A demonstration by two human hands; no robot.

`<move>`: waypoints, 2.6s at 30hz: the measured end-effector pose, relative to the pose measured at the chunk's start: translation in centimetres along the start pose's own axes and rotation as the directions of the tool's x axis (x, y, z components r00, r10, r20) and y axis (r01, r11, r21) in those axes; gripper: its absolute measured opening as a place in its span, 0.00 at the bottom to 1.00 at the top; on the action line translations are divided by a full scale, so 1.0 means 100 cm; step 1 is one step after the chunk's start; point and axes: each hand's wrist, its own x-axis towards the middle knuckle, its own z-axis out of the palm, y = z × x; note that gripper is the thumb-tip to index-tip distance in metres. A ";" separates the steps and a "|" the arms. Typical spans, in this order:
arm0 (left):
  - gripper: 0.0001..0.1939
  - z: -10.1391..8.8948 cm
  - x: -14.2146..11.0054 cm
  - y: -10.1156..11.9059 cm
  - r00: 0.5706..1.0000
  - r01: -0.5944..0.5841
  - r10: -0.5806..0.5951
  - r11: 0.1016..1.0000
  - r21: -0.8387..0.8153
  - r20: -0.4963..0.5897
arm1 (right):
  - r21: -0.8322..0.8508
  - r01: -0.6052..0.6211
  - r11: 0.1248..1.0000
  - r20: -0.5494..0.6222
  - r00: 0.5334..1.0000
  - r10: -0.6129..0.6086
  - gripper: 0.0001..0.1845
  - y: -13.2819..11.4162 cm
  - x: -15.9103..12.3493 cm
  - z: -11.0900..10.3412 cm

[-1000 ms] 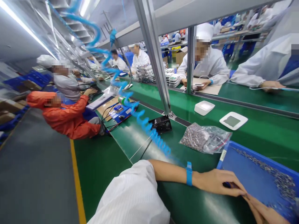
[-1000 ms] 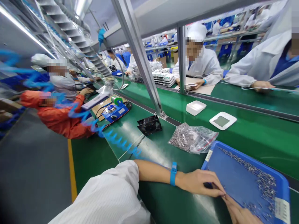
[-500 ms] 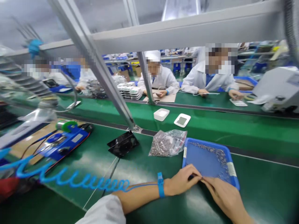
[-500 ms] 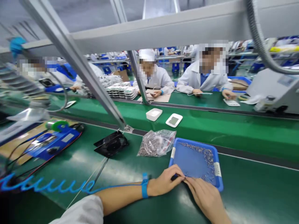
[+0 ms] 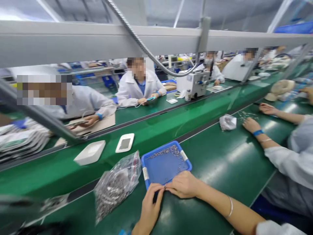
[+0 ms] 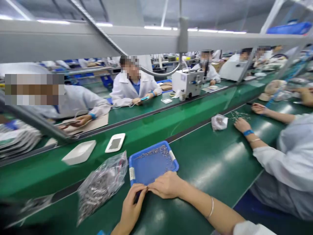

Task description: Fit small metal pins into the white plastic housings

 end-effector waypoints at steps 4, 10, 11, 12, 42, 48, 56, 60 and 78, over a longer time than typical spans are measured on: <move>0.03 -0.002 0.000 -0.001 0.998 -0.056 0.057 0.996 0.063 -0.012 | -0.041 0.003 0.999 0.025 1.000 -0.002 0.10 -0.001 -0.003 0.002; 0.04 -0.001 0.001 0.007 1.000 -0.017 0.018 0.998 0.061 -0.013 | -0.014 -0.028 1.000 0.087 0.996 0.029 0.10 -0.004 -0.005 0.001; 0.04 0.000 0.001 0.008 1.000 -0.009 0.009 0.998 0.059 -0.009 | -0.008 -0.034 0.999 0.087 0.996 0.034 0.10 -0.004 -0.005 0.000; 0.04 0.000 0.001 0.009 1.000 -0.002 0.002 0.998 0.056 -0.004 | -0.005 -0.040 0.999 0.088 0.995 0.040 0.10 -0.004 -0.004 -0.001; 0.04 0.001 0.001 0.013 0.992 0.095 -0.094 0.995 -0.007 0.088 | 0.029 -0.042 0.999 0.081 0.996 0.040 0.10 -0.005 0.001 -0.010; 0.03 0.002 -0.002 0.010 0.987 0.105 -0.101 0.994 -0.029 0.125 | 0.053 -0.034 0.998 0.098 0.995 0.029 0.09 -0.004 0.001 -0.009; 0.03 0.002 -0.003 0.008 0.977 0.138 -0.125 0.988 -0.063 0.172 | 0.051 -0.028 0.998 0.085 0.996 0.023 0.09 -0.003 0.000 -0.008; 0.03 0.001 -0.008 0.006 0.961 0.195 -0.179 0.979 -0.061 0.212 | 0.044 -0.022 0.999 0.098 0.995 0.018 0.09 -0.003 -0.002 -0.007; 0.11 0.002 -0.021 -0.002 0.820 0.441 -0.356 0.892 -0.100 0.449 | 0.046 0.006 0.999 0.124 0.992 -0.011 0.08 -0.001 -0.006 -0.007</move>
